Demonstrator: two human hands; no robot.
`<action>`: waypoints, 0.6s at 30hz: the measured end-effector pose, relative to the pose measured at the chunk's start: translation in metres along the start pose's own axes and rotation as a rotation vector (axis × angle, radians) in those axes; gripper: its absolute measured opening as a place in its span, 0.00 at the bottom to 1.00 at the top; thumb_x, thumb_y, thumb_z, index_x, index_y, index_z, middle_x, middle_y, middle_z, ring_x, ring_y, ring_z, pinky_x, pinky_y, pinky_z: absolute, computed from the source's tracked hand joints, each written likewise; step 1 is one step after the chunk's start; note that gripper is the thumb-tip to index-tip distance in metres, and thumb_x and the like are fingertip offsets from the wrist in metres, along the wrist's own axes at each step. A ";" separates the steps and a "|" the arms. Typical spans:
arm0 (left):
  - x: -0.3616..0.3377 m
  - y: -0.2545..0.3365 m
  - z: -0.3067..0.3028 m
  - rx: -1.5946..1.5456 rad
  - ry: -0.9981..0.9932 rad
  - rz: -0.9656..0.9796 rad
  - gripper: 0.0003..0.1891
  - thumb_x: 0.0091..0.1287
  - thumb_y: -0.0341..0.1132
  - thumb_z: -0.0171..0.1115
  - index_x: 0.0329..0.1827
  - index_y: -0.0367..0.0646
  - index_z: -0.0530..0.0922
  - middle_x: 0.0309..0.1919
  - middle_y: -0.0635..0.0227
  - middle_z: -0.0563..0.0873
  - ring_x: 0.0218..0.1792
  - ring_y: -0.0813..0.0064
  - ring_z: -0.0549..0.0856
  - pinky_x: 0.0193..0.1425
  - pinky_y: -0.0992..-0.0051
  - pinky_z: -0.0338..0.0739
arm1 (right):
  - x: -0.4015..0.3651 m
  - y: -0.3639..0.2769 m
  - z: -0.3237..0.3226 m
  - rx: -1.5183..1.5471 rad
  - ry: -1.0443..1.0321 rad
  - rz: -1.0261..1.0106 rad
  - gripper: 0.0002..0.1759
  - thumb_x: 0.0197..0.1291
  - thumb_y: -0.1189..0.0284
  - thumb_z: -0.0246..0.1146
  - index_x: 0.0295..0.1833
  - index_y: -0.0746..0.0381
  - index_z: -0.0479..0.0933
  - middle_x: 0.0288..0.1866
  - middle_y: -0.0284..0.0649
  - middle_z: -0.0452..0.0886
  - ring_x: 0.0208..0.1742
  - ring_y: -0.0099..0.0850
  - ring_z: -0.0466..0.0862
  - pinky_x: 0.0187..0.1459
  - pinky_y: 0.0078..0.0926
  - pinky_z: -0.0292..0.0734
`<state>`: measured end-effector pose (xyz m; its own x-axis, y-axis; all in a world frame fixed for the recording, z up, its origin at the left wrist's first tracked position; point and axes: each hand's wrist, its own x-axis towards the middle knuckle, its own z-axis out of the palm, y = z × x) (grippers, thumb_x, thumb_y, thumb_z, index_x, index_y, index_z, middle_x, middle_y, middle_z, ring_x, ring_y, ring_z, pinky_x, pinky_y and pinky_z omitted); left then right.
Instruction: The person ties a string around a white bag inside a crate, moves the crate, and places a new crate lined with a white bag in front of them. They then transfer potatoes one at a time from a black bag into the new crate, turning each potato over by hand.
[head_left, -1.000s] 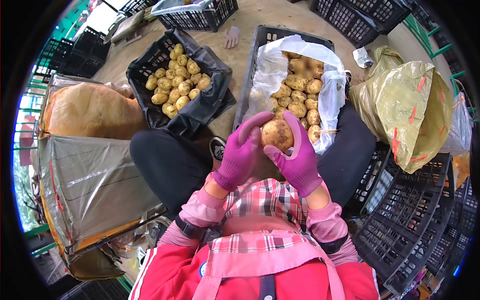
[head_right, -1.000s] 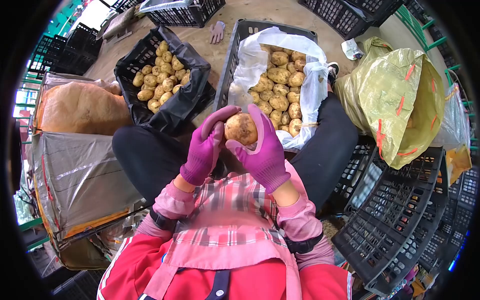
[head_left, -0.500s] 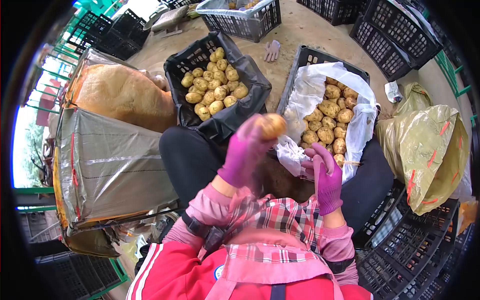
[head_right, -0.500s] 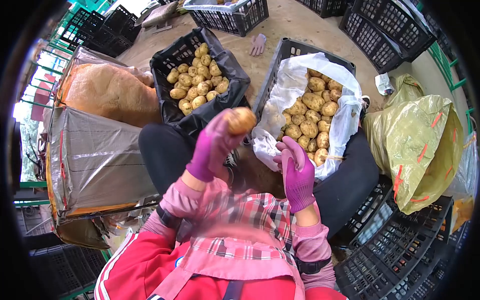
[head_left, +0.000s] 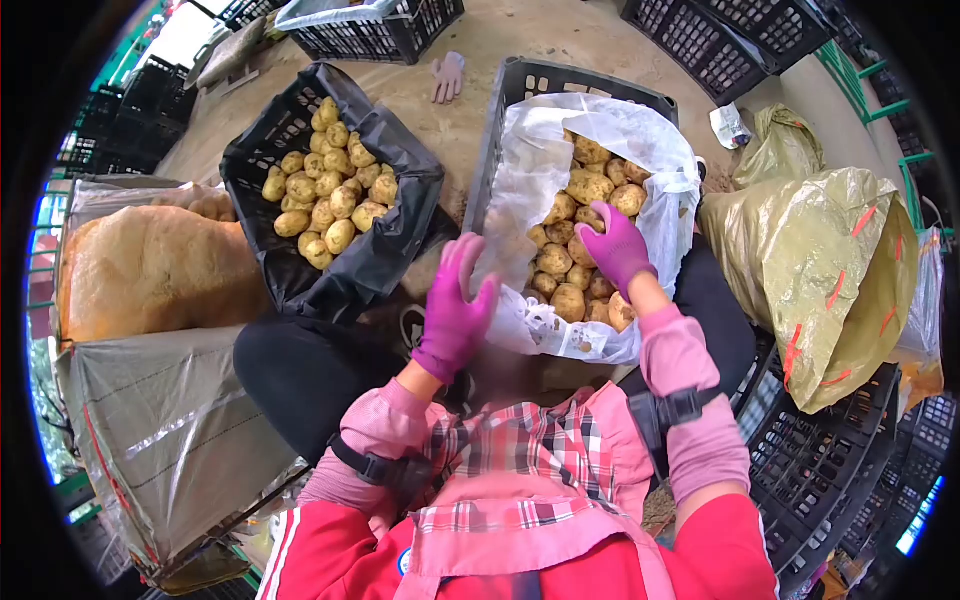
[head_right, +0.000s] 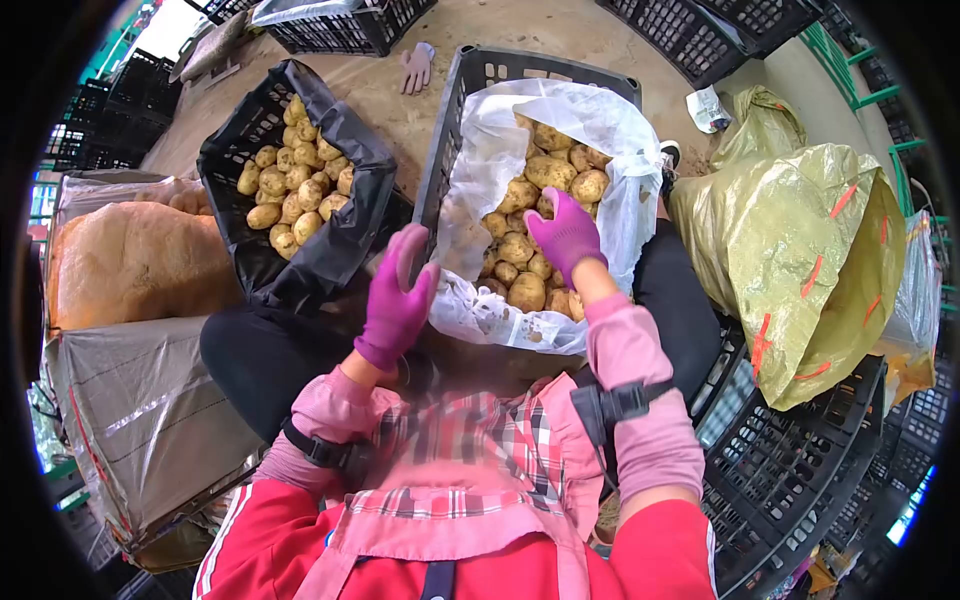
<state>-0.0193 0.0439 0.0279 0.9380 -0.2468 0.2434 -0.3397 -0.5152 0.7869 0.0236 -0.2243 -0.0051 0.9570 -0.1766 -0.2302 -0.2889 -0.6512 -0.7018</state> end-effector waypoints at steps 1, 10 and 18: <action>-0.003 0.007 0.005 -0.006 -0.066 -0.001 0.25 0.67 0.29 0.61 0.68 0.38 0.72 0.66 0.53 0.76 0.70 0.52 0.72 0.75 0.63 0.63 | 0.027 0.009 0.001 -0.133 -0.034 0.068 0.33 0.60 0.56 0.65 0.67 0.62 0.72 0.64 0.52 0.78 0.64 0.50 0.78 0.65 0.42 0.73; -0.009 0.011 0.029 0.269 -0.368 -0.127 0.31 0.64 0.41 0.66 0.71 0.47 0.71 0.70 0.60 0.73 0.73 0.52 0.66 0.76 0.49 0.56 | 0.146 0.056 0.059 -0.953 -0.073 -0.091 0.39 0.51 0.57 0.71 0.68 0.55 0.67 0.58 0.44 0.78 0.62 0.43 0.77 0.56 0.46 0.75; -0.006 0.006 0.030 0.034 -0.308 -0.185 0.27 0.67 0.39 0.64 0.70 0.46 0.71 0.68 0.57 0.74 0.72 0.51 0.69 0.75 0.55 0.62 | 0.158 0.008 0.032 -0.786 -0.306 0.189 0.46 0.40 0.44 0.76 0.62 0.63 0.77 0.60 0.56 0.81 0.60 0.47 0.82 0.63 0.41 0.76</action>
<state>-0.0292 0.0179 0.0138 0.9207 -0.3801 -0.0882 -0.1729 -0.6002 0.7810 0.1718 -0.2335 -0.0686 0.8129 -0.2008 -0.5466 -0.2329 -0.9724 0.0109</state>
